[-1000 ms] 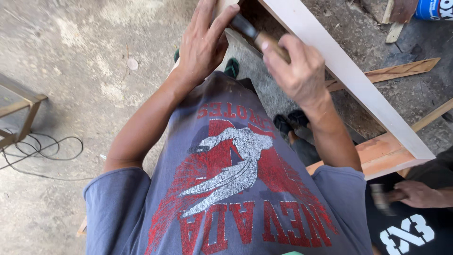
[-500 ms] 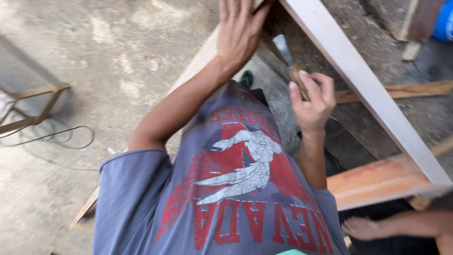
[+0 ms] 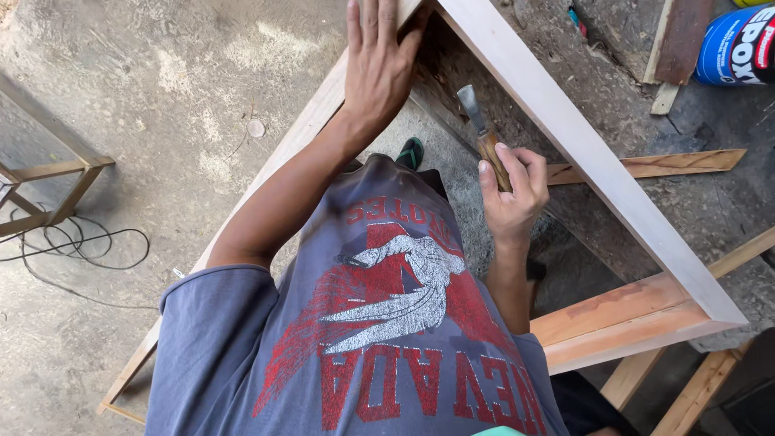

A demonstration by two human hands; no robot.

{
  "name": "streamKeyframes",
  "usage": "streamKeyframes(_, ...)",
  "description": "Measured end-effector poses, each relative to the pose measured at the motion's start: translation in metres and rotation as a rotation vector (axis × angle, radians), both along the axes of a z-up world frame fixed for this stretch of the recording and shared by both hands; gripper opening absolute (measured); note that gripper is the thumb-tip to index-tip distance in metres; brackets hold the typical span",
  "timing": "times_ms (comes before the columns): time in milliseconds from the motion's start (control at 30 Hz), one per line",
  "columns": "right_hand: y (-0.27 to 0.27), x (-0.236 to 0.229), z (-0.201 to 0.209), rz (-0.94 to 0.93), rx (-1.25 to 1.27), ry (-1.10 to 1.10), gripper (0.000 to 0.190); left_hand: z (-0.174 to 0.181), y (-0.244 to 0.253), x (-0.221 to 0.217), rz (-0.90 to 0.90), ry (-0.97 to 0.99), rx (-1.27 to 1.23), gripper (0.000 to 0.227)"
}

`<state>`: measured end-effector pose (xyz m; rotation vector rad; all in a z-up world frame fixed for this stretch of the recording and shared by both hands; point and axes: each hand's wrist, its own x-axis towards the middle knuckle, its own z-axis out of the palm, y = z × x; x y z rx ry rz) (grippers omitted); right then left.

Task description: The person uses a chisel to carve and smooth the edges of a wooden frame. They hold the frame with one hand and repeatedly strike and scrape the wood with the chisel to remove material and refine the joint area.

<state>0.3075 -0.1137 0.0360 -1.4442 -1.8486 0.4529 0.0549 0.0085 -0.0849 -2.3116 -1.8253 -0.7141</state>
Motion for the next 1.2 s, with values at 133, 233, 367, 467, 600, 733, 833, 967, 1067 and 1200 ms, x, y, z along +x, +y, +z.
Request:
streamKeyframes(133,0.003,0.010,-0.007,0.009,0.009,0.008,0.032,-0.002,-0.005,-0.002,0.041,0.037,-0.031,0.022)
streamKeyframes(233,0.004,0.015,-0.016,0.032,-0.030,0.063,0.032,-0.006,-0.007,-0.004,0.053,0.082,0.011,0.024)
streamKeyframes(367,-0.001,0.018,-0.028,0.069,-0.115,0.126,0.033,-0.013,-0.013,-0.009,0.041,0.100,-0.029,0.030)
streamKeyframes(467,0.001,0.020,-0.035,0.090,-0.108,0.153,0.033,-0.013,-0.008,-0.014,0.021,0.074,-0.044,0.032)
streamKeyframes(600,0.000,0.027,-0.038,0.065,-0.173,0.196,0.034,-0.006,-0.027,-0.027,0.003,0.062,-0.085,0.027)
streamKeyframes(733,-0.005,0.032,-0.033,0.083,-0.163,0.200,0.033,0.004,-0.043,-0.041,0.044,0.140,-0.091,0.026)
streamKeyframes(833,-0.019,0.024,-0.028,0.053,-0.182,0.233,0.035,0.011,-0.053,-0.055,-0.016,0.092,-0.096,0.013)
streamKeyframes(967,-0.043,0.003,-0.022,0.037,-0.216,0.217,0.051,0.017,-0.052,-0.081,-0.215,-0.181,-0.152,0.011)
streamKeyframes(1067,-0.067,-0.033,-0.027,-0.022,-0.334,0.205,0.052,0.020,-0.055,-0.119,-0.294,-0.397,-0.358,0.023)
streamKeyframes(1200,-0.088,-0.086,-0.041,-0.112,-0.382,0.314,0.046,0.018,-0.043,-0.153,-0.408,-0.406,-0.326,0.021)
